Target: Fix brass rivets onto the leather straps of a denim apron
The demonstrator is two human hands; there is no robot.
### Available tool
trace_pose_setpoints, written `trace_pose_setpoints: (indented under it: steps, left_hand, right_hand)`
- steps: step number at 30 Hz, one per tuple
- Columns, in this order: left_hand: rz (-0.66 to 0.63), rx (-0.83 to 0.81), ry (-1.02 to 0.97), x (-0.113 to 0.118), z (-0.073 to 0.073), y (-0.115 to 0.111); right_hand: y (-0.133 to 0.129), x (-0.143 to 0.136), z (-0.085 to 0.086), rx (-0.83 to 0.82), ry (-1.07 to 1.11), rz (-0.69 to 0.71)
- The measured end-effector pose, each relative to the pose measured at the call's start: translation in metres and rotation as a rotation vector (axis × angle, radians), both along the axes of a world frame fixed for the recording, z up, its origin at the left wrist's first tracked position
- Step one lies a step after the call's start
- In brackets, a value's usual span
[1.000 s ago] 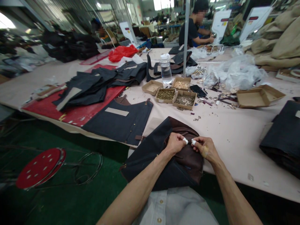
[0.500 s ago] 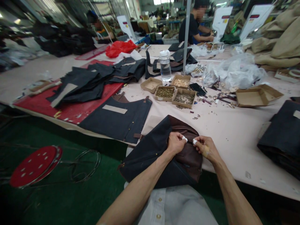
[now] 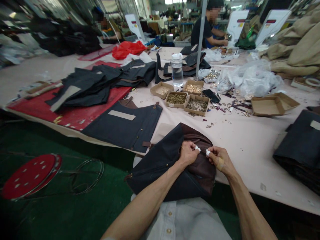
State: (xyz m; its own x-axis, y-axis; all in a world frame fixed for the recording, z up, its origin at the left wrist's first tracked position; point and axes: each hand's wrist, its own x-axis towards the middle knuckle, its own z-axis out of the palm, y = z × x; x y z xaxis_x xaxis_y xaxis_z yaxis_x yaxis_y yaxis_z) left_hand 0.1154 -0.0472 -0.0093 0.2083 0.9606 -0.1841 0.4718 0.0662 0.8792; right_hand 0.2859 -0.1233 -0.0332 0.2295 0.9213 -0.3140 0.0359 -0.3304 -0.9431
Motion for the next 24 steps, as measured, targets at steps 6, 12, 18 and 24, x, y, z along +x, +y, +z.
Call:
trace_pose_setpoints:
  steps: [6, 12, 18, 24]
  left_hand:
    - [-0.019, -0.019, -0.009, -0.002, 0.002, 0.002]
    - [-0.023, 0.061, 0.048, 0.001, -0.001, -0.003]
    - [-0.040, -0.020, -0.024, -0.004, -0.006, 0.001]
    - [-0.045, -0.056, -0.043, -0.003, -0.011, 0.002]
  right_hand:
    - [0.002, 0.001, -0.003, 0.030, -0.032, 0.031]
    - [0.004, -0.014, 0.004, 0.111, -0.143, 0.129]
    - [0.006, -0.021, 0.011, 0.115, -0.165, -0.020]
    - [-0.001, -0.032, 0.024, 0.250, -0.557, 0.030]
